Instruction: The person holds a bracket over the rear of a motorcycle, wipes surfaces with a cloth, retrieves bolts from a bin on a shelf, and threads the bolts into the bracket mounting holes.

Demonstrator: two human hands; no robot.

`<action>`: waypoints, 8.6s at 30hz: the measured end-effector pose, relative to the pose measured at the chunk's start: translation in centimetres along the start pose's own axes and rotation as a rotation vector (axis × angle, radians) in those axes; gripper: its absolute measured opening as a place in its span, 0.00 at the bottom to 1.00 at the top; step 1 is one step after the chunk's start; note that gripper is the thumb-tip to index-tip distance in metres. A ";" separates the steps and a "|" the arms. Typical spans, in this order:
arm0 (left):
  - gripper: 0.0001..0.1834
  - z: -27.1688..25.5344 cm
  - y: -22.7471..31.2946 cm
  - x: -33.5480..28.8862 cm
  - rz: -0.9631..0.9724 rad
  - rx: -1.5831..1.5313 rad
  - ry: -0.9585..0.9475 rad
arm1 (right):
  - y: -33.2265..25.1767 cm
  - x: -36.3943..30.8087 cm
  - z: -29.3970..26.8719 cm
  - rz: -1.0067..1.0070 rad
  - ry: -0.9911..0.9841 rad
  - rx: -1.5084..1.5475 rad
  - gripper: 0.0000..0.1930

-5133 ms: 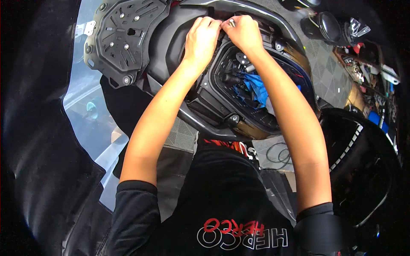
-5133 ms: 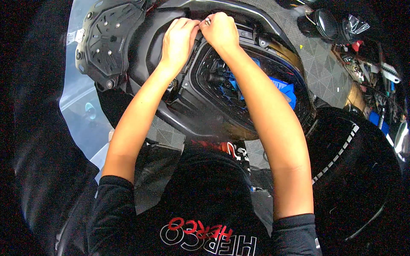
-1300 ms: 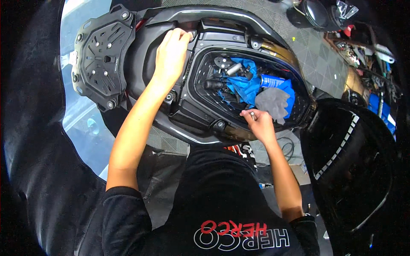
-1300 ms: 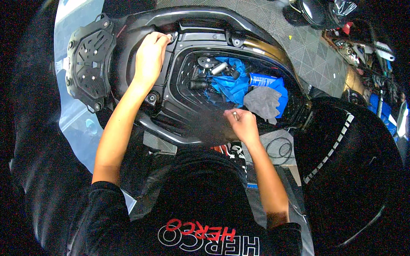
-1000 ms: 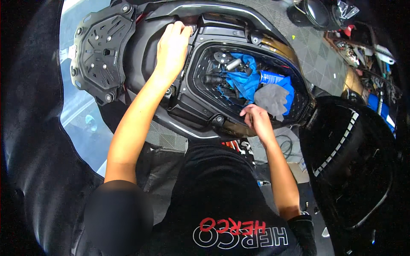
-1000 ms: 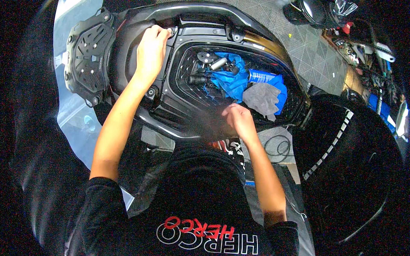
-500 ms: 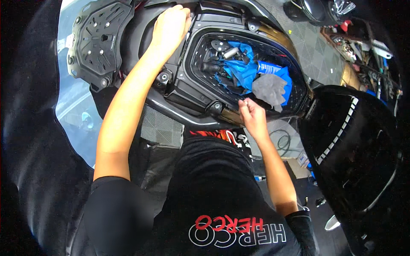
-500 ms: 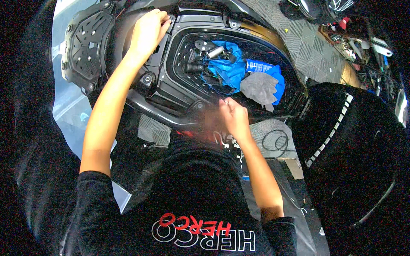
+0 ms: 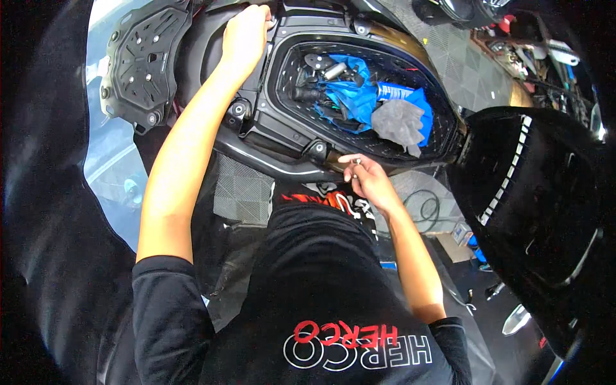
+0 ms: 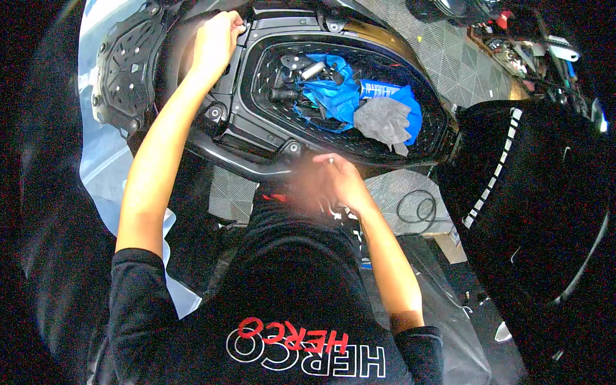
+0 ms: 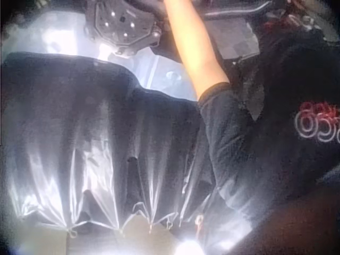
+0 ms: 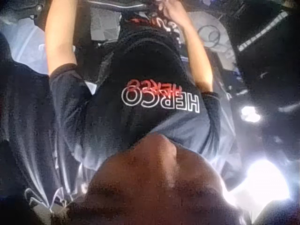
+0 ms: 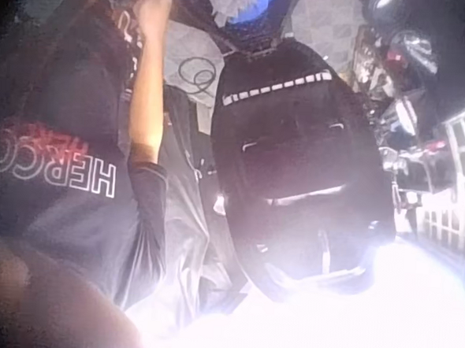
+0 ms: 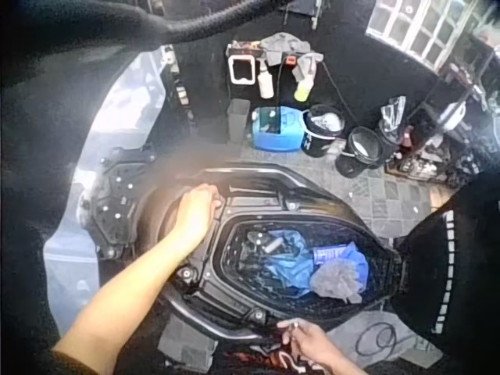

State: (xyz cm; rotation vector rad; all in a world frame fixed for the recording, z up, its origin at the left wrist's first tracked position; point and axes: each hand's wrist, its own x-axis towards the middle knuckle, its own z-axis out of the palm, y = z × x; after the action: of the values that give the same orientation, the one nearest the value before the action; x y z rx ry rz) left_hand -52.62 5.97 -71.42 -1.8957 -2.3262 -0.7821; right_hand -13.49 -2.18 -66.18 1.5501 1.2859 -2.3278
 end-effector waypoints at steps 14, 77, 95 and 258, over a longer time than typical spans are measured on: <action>0.03 -1.0 0.9 0.2 0.081 -0.002 -0.039 | 3.0 -0.3 -0.8 -0.168 0.128 -0.048 0.09; 0.16 -13.6 23.0 -13.8 -0.376 -0.890 -0.305 | -7.3 -4.4 2.9 -0.187 0.070 0.252 0.10; 0.10 -11.0 12.1 -11.0 -0.088 -0.491 -0.755 | 1.8 -5.2 -0.1 -0.283 0.221 0.154 0.07; 0.14 -22.8 4.7 -11.0 -0.364 -0.769 -0.993 | -32.1 21.2 2.8 -0.790 0.378 -2.091 0.33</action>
State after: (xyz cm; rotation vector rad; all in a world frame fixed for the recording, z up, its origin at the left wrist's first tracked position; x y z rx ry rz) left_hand -51.82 -12.63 -53.57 -2.6352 -3.3776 -1.0371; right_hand -40.99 24.63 -63.21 0.4903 2.8208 0.2744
